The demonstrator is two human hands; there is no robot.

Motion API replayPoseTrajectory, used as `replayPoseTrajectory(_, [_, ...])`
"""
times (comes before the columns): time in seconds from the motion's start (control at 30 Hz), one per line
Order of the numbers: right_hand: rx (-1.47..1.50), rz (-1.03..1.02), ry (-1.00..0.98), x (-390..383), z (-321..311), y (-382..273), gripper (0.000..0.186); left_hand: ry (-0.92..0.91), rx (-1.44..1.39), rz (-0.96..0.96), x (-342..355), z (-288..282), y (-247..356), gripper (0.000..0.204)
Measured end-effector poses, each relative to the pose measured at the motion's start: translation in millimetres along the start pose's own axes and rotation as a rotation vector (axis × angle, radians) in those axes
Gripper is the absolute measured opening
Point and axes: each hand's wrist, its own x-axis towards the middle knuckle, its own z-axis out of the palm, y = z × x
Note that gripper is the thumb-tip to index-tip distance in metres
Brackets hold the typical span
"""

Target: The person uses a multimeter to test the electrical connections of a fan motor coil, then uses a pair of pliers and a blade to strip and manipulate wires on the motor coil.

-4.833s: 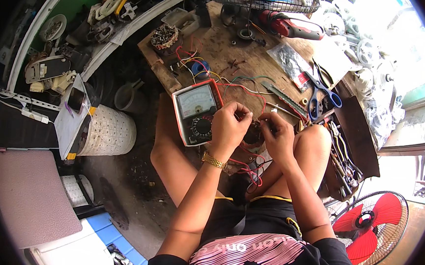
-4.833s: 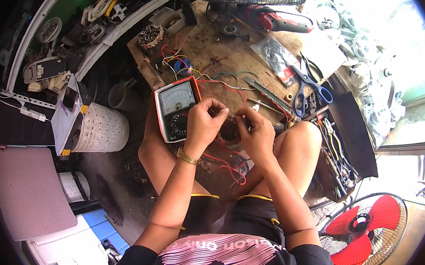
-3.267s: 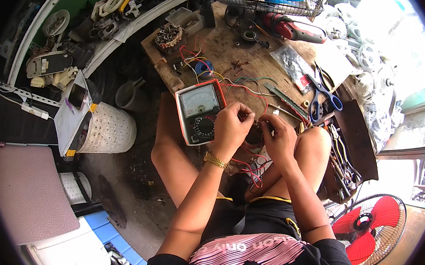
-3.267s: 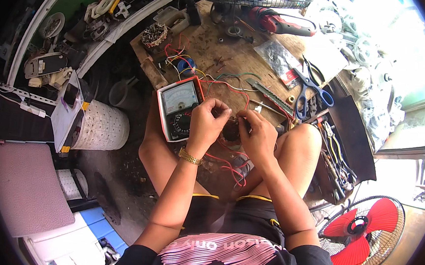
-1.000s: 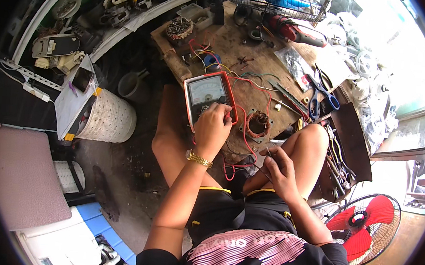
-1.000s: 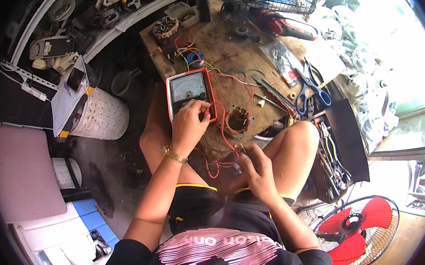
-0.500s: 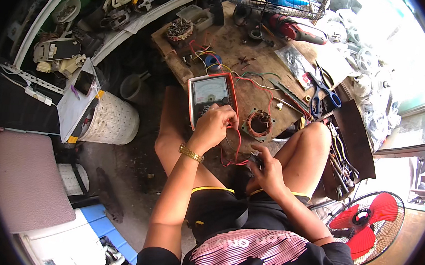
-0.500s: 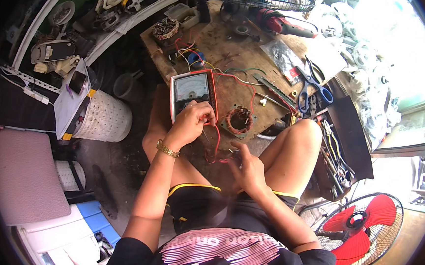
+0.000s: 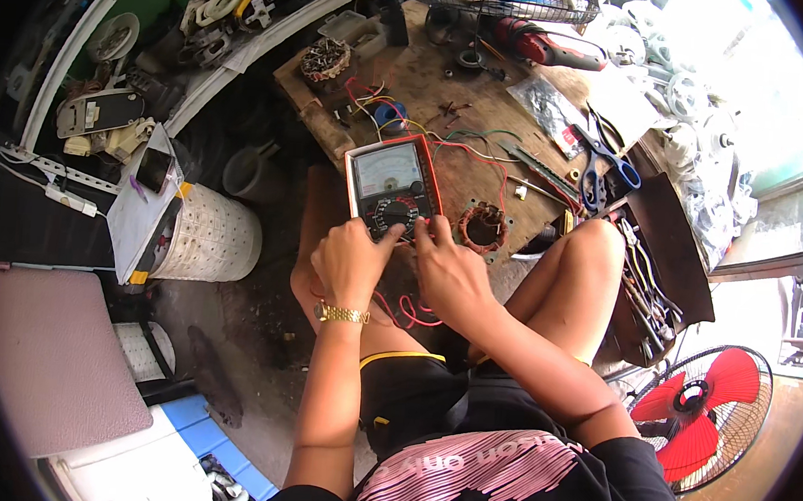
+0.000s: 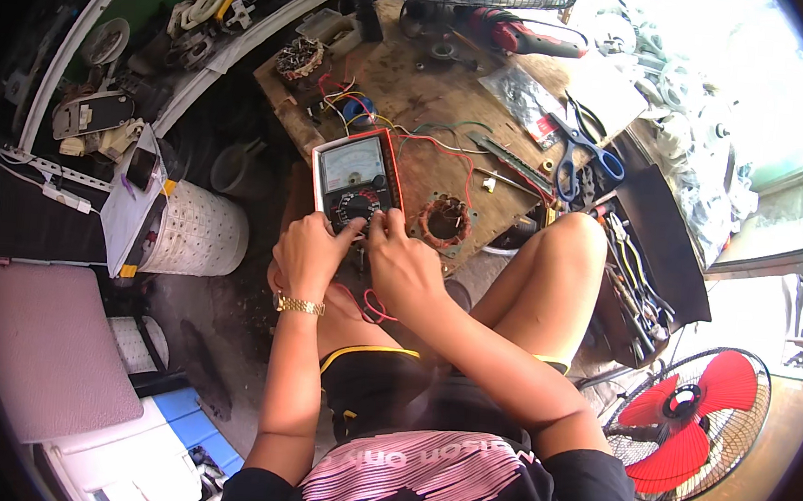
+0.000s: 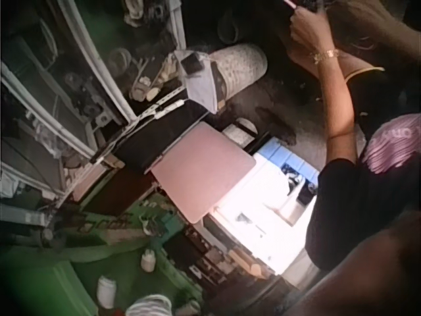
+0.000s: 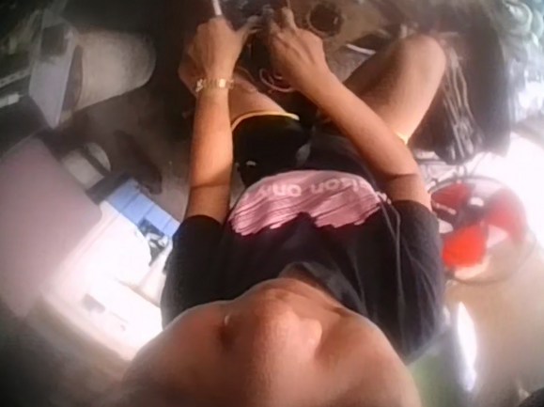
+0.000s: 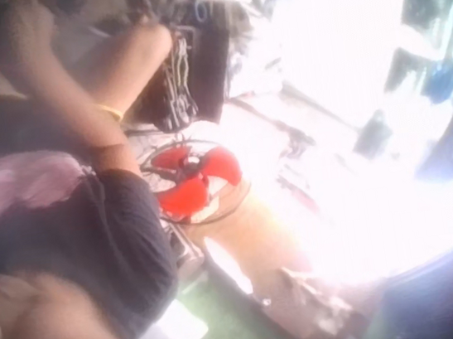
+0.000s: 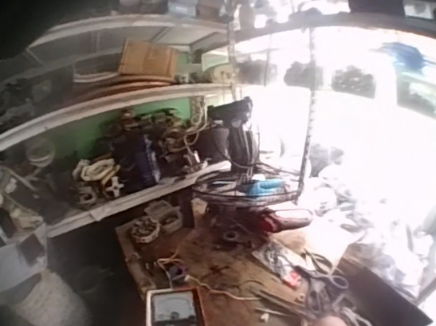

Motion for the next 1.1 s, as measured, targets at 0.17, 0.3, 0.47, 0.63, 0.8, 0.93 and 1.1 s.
replayPoseTrajectory(0.17, [-0.097, -0.061, 0.031, 0, 7, -1, 0.049, -0.074, 0.079, -0.032, 8, -3, 3, 0.056])
replayPoseTrajectory(0.3, [-0.091, -0.054, 0.005, 2, 7, 0, 0.046, -0.19, 0.113, -0.05, 12, -8, 6, 0.049])
replayPoseTrajectory(0.47, [-0.043, -0.05, 0.022, 3, 10, 5, 0.045, -0.235, 0.077, -0.007, 12, -9, -1, 0.042])
replayPoseTrajectory(0.63, [0.164, -0.058, 0.097, -7, 8, 6, 0.043, -0.09, 0.02, 0.05, 6, 2, -15, 0.039])
replayPoseTrajectory(0.8, [0.839, 0.327, -0.077, -42, -26, 14, 0.029, -0.283, -0.761, 0.219, -25, -2, -9, 0.016])
replayPoseTrajectory(0.93, [0.914, 0.109, 0.106, -46, -34, 11, 0.022, -0.306, -0.987, 0.243, -48, 6, 5, 0.011])
replayPoseTrajectory(1.1, [0.971, 0.094, 0.196, -38, -47, -4, 0.016, -0.207, -1.126, 0.214, -59, -9, 15, 0.017])
